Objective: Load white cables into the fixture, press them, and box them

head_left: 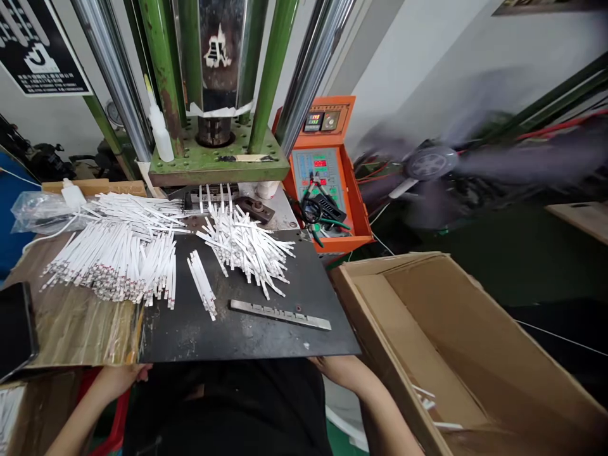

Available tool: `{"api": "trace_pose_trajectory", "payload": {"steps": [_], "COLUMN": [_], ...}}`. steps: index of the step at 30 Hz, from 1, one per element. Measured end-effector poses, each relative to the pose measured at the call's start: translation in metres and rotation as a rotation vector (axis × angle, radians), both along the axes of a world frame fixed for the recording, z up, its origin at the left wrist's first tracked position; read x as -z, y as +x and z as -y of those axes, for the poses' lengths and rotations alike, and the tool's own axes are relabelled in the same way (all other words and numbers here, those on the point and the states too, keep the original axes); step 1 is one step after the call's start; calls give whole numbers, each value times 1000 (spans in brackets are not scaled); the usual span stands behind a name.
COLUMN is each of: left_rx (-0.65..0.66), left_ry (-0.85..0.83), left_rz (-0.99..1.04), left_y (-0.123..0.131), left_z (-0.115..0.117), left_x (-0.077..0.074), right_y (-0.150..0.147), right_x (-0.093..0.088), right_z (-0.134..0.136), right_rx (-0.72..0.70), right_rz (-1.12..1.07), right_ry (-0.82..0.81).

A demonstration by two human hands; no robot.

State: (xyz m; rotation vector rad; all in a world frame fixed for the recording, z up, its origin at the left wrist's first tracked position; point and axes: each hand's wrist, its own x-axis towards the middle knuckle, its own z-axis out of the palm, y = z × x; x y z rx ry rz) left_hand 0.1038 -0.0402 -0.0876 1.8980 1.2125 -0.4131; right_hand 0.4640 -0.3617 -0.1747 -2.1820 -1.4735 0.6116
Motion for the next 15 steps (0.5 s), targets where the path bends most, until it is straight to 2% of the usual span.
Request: {"api": "trace_pose_trajectory", "payload": {"steps": [6,9,11,12,14,15], "left_rx": [79,155,203,237,369,470], "left_ry": [4,105,190,202,140,93], "left_rz": [-2,-16,-92,-144,-171,-122], "left_y": [-7,-5,1,4,15,23], "left_z": [-8,-2,9,16,31,39], "left_x": [12,12,2,-8,-36,-53], "right_y": [-3,-8,-16,-22,-38,-45], "right_x": [0,-2,-13,-22,-51,-68], "right_z": [-2,-5,-8,-9,-11,-12], "right_rx": [29,54,85,105,89,40], "right_rz": [-3,12,30,39,18,-29], "right_ry": [53,99,99,82,32,25]}}
